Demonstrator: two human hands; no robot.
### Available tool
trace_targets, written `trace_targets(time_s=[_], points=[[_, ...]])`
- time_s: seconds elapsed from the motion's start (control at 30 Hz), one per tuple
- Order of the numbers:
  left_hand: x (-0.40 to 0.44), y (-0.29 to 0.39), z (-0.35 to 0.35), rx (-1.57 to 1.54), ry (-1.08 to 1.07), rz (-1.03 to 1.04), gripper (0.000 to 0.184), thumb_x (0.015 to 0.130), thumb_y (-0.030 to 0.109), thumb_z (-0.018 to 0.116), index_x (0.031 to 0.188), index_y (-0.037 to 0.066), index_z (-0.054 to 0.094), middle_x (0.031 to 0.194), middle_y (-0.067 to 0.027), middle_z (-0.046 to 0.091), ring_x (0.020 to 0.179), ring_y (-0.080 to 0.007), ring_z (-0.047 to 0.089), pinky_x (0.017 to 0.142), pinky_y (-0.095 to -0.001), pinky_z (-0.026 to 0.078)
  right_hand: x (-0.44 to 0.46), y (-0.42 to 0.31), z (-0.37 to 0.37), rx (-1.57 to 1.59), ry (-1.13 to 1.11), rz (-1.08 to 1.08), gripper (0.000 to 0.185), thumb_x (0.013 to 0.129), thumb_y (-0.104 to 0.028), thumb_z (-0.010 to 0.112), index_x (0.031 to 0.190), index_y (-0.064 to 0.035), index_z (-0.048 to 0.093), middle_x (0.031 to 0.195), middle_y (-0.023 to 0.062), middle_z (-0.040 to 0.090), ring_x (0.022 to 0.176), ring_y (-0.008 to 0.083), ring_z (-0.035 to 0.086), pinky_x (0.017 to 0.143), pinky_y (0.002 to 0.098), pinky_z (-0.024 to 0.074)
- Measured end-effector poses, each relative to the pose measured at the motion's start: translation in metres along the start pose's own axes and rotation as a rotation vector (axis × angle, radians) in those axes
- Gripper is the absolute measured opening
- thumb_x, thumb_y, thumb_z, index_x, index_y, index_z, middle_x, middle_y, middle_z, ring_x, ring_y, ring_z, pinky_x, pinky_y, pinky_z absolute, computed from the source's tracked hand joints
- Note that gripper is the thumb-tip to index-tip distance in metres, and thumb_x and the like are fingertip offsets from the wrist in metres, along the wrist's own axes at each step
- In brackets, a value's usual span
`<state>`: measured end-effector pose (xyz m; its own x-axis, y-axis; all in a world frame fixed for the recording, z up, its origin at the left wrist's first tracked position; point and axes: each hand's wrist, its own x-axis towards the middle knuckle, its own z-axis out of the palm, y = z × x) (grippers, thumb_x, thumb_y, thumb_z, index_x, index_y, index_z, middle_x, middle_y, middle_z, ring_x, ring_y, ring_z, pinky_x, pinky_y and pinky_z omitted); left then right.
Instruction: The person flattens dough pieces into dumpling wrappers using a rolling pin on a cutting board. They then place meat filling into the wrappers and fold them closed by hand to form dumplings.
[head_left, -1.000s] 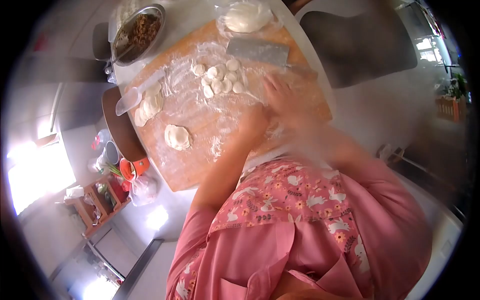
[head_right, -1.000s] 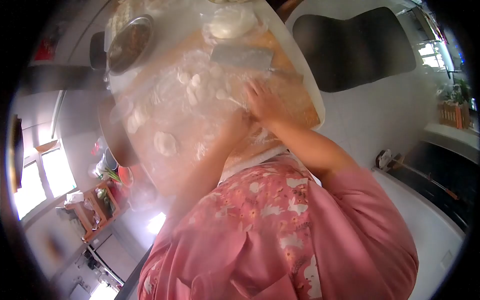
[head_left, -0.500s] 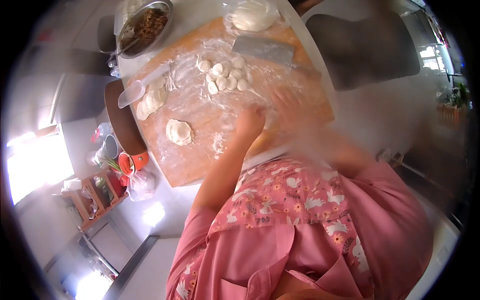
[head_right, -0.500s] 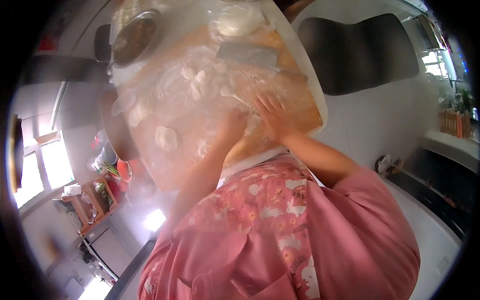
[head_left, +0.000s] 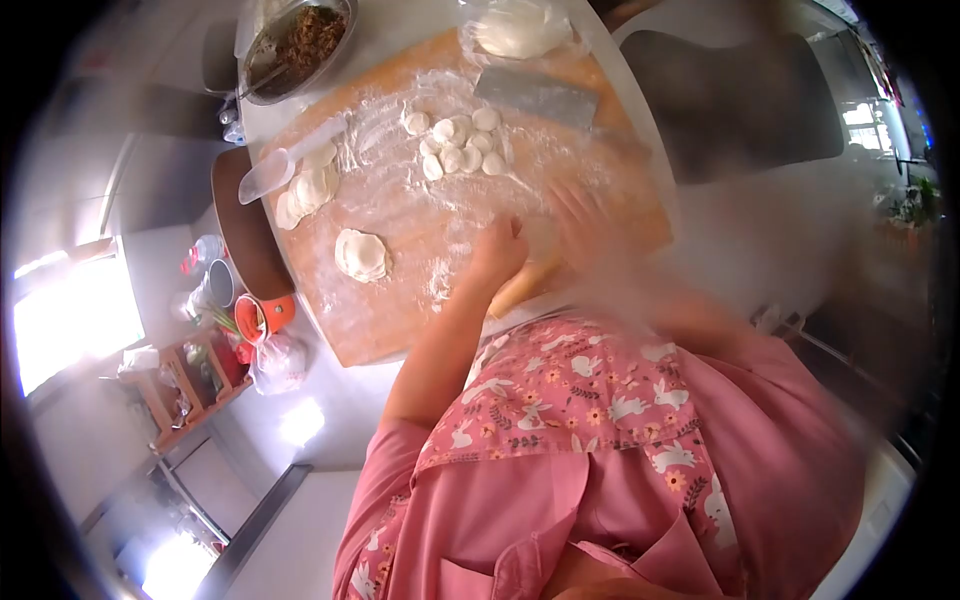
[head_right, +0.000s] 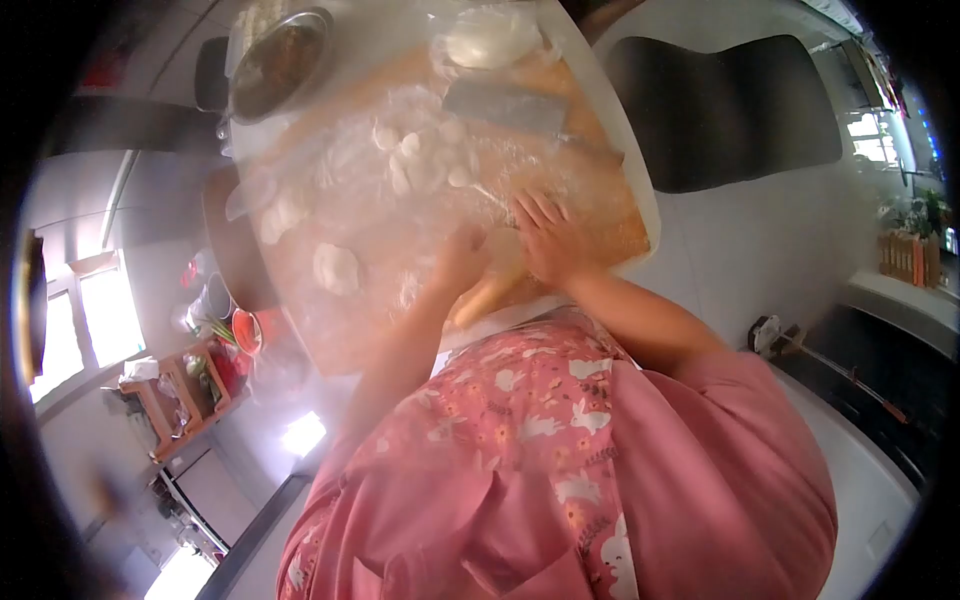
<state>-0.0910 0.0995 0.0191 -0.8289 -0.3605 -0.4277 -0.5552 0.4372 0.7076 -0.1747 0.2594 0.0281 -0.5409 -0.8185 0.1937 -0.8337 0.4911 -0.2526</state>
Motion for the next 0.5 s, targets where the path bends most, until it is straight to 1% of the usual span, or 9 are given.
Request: trace_targets(time_s=[0.03, 0.1, 0.17, 0.23, 0.27, 0.33, 0.37, 0.43, 0.5], points=[[0.001, 0.001, 0.001, 0.001, 0.090, 0.099, 0.017, 0.080, 0.014, 0.052, 0.088, 0.005, 0.063, 0.088, -0.0200, 0.065, 0.086, -0.0377, 0.062, 0.074, -0.0448, 0.047, 0.024, -0.004, 0.008, -0.001, 0.001, -0.005, 0.053, 0.082, -0.020, 0.051, 0.132, -0.0041, 0.043, 0.136, 0.0121, 0.043, 0.126, 0.0271, 0.040, 0.100, 0.0468, 0.0332], [0.023, -0.011, 0.010, 0.061, 0.070, 0.115, 0.016, 0.079, 0.014, 0.053, 0.087, 0.004, 0.063, 0.090, -0.0208, 0.064, 0.087, -0.0368, 0.062, 0.075, -0.0440, 0.048, 0.065, -0.008, 0.026, -0.073, 0.059, 0.149, 0.053, 0.083, -0.024, 0.052, 0.131, -0.0040, 0.044, 0.136, 0.0128, 0.043, 0.126, 0.0255, 0.040, 0.101, 0.0468, 0.0328], [0.029, -0.016, 0.011, 0.125, 0.045, 0.136, 0.016, 0.078, 0.013, 0.054, 0.086, 0.003, 0.063, 0.091, -0.0216, 0.064, 0.088, -0.0359, 0.062, 0.076, -0.0432, 0.048, 0.061, -0.003, 0.034, -0.038, 0.091, 0.170, 0.054, 0.083, -0.025, 0.054, 0.131, -0.0033, 0.044, 0.136, 0.0137, 0.044, 0.127, 0.0272, 0.039, 0.101, 0.0480, 0.0317], [0.022, -0.018, 0.004, -0.001, 0.110, 0.184, 0.018, 0.079, 0.014, 0.054, 0.088, 0.001, 0.062, 0.092, -0.0225, 0.064, 0.089, -0.0362, 0.063, 0.078, -0.0437, 0.048, 0.019, 0.012, 0.037, -0.029, 0.021, -0.061, 0.051, 0.085, -0.024, 0.053, 0.131, -0.0033, 0.044, 0.135, 0.0137, 0.044, 0.127, 0.0296, 0.039, 0.101, 0.0486, 0.0320], [0.017, -0.012, -0.003, -0.003, 0.114, 0.185, 0.018, 0.079, 0.014, 0.054, 0.088, 0.001, 0.062, 0.092, -0.0225, 0.064, 0.089, -0.0362, 0.063, 0.078, -0.0437, 0.048, 0.004, 0.013, 0.030, -0.031, 0.022, -0.065, 0.051, 0.085, -0.024, 0.053, 0.131, -0.0033, 0.044, 0.135, 0.0137, 0.044, 0.127, 0.0296, 0.039, 0.101, 0.0486, 0.0320], [0.000, -0.001, -0.015, -0.105, -0.050, -0.168, 0.020, 0.082, 0.014, 0.050, 0.090, 0.002, 0.065, 0.091, -0.0212, 0.065, 0.089, -0.0374, 0.063, 0.078, -0.0454, 0.048, -0.018, 0.005, 0.011, 0.072, -0.049, -0.018, 0.050, 0.086, -0.024, 0.053, 0.130, -0.0032, 0.044, 0.135, 0.0145, 0.045, 0.126, 0.0321, 0.040, 0.102, 0.0483, 0.0309], [-0.005, -0.005, -0.009, -0.103, -0.054, -0.172, 0.020, 0.082, 0.014, 0.050, 0.090, 0.002, 0.065, 0.091, -0.0212, 0.065, 0.089, -0.0374, 0.063, 0.078, -0.0454, 0.048, -0.012, 0.002, 0.009, 0.075, -0.052, -0.015, 0.050, 0.086, -0.024, 0.053, 0.130, -0.0032, 0.044, 0.135, 0.0145, 0.045, 0.126, 0.0321, 0.040, 0.102, 0.0483, 0.0309], [-0.004, -0.010, 0.005, -0.035, 0.268, 0.174, 0.021, 0.084, 0.015, 0.049, 0.091, 0.003, 0.065, 0.086, -0.0198, 0.066, 0.082, -0.0398, 0.063, 0.075, -0.0465, 0.049, 0.031, -0.007, 0.010, 0.002, -0.002, -0.003, 0.047, 0.087, -0.024, 0.052, 0.129, -0.0030, 0.046, 0.135, 0.0147, 0.045, 0.126, 0.0313, 0.040, 0.102, 0.0460, 0.0313], [0.013, -0.012, 0.005, 0.042, 0.192, 0.143, 0.021, 0.085, 0.016, 0.050, 0.091, 0.003, 0.065, 0.087, -0.0209, 0.066, 0.083, -0.0403, 0.062, 0.075, -0.0469, 0.048, 0.064, -0.013, 0.031, -0.015, 0.004, 0.089, 0.046, 0.086, -0.024, 0.052, 0.127, -0.0036, 0.048, 0.135, 0.0138, 0.046, 0.125, 0.0288, 0.041, 0.101, 0.0450, 0.0313]])
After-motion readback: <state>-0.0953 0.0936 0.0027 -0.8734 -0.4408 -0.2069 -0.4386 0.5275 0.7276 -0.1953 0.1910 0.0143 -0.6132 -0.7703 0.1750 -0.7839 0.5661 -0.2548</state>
